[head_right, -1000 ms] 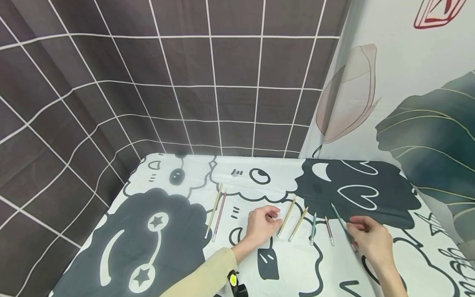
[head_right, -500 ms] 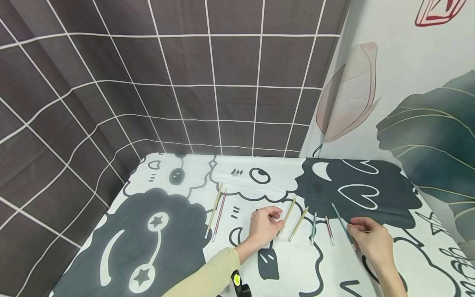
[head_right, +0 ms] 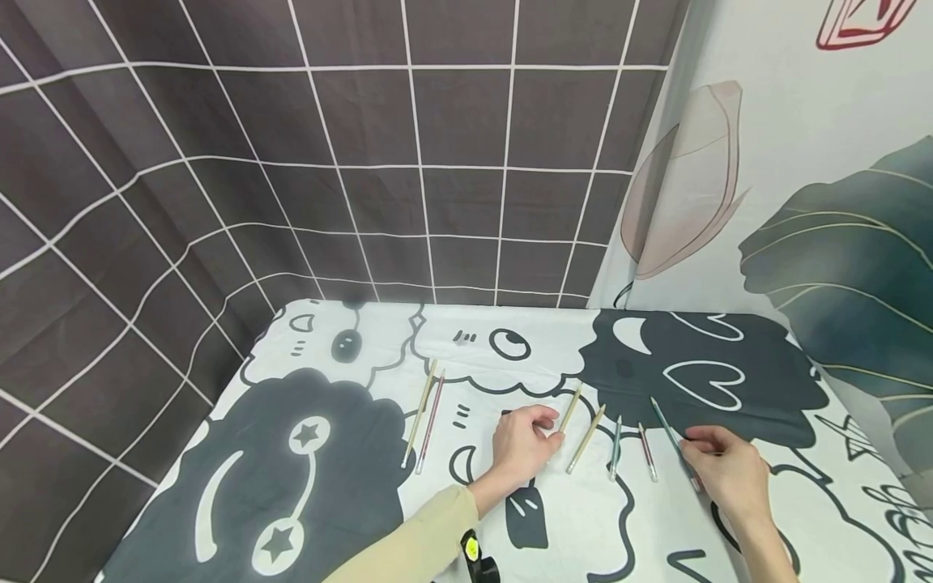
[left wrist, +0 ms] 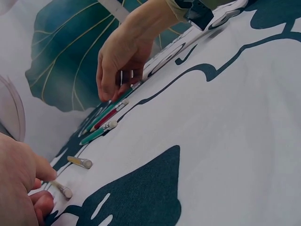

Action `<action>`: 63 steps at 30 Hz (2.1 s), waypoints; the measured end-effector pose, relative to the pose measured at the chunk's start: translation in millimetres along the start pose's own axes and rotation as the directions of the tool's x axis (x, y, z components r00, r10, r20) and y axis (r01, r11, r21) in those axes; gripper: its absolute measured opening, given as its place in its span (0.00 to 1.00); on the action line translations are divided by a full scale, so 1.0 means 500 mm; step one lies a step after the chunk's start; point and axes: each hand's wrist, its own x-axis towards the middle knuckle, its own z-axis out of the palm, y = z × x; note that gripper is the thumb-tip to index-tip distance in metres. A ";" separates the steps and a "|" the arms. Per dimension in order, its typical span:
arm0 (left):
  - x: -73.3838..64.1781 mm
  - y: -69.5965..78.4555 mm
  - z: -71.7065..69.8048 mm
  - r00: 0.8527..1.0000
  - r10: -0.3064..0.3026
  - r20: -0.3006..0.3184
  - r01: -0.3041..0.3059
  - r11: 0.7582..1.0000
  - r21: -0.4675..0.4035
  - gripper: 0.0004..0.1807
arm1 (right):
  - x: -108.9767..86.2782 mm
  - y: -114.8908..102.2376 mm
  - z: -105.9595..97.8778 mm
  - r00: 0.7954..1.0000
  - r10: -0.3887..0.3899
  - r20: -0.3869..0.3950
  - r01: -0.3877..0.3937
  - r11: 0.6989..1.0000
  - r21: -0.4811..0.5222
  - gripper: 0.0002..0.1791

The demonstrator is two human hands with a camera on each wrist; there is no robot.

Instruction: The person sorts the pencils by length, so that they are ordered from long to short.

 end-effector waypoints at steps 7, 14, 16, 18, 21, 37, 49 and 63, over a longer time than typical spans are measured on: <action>0.001 0.004 0.005 1.000 -0.009 -0.010 0.010 0.998 0.056 0.11 | 0.002 0.004 0.001 1.000 -0.022 -0.011 0.022 1.000 -0.022 0.18; 0.002 0.008 0.007 1.000 -0.024 -0.011 0.024 0.996 0.089 0.10 | 0.006 0.008 0.003 0.998 -0.058 -0.023 0.057 0.997 -0.054 0.17; 0.002 0.010 0.007 1.000 -0.025 -0.010 0.026 0.995 0.097 0.11 | 0.007 0.008 0.004 0.998 -0.062 -0.024 0.060 0.996 -0.060 0.17; 0.002 0.011 0.008 1.000 -0.028 -0.010 0.029 0.994 0.106 0.11 | 0.008 0.007 0.004 0.998 -0.061 -0.026 0.059 0.996 -0.062 0.17; 0.001 0.013 0.010 0.999 -0.036 -0.011 0.037 0.993 0.114 0.11 | 0.007 0.006 0.005 0.998 -0.063 -0.030 0.061 0.996 -0.069 0.16; 0.006 0.019 0.015 0.998 -0.059 0.005 0.057 0.983 0.173 0.11 | 0.006 0.001 0.008 0.994 -0.098 -0.040 0.094 0.990 -0.104 0.14; 0.010 0.017 0.017 0.999 -0.033 0.017 0.029 0.981 0.193 0.10 | 0.006 0.000 0.014 0.992 -0.112 -0.048 0.105 0.986 -0.130 0.12; 0.010 0.009 0.015 1.000 -0.014 -0.009 0.015 0.995 0.100 0.08 | 0.008 -0.006 0.015 0.994 -0.104 -0.045 0.095 0.980 -0.176 0.11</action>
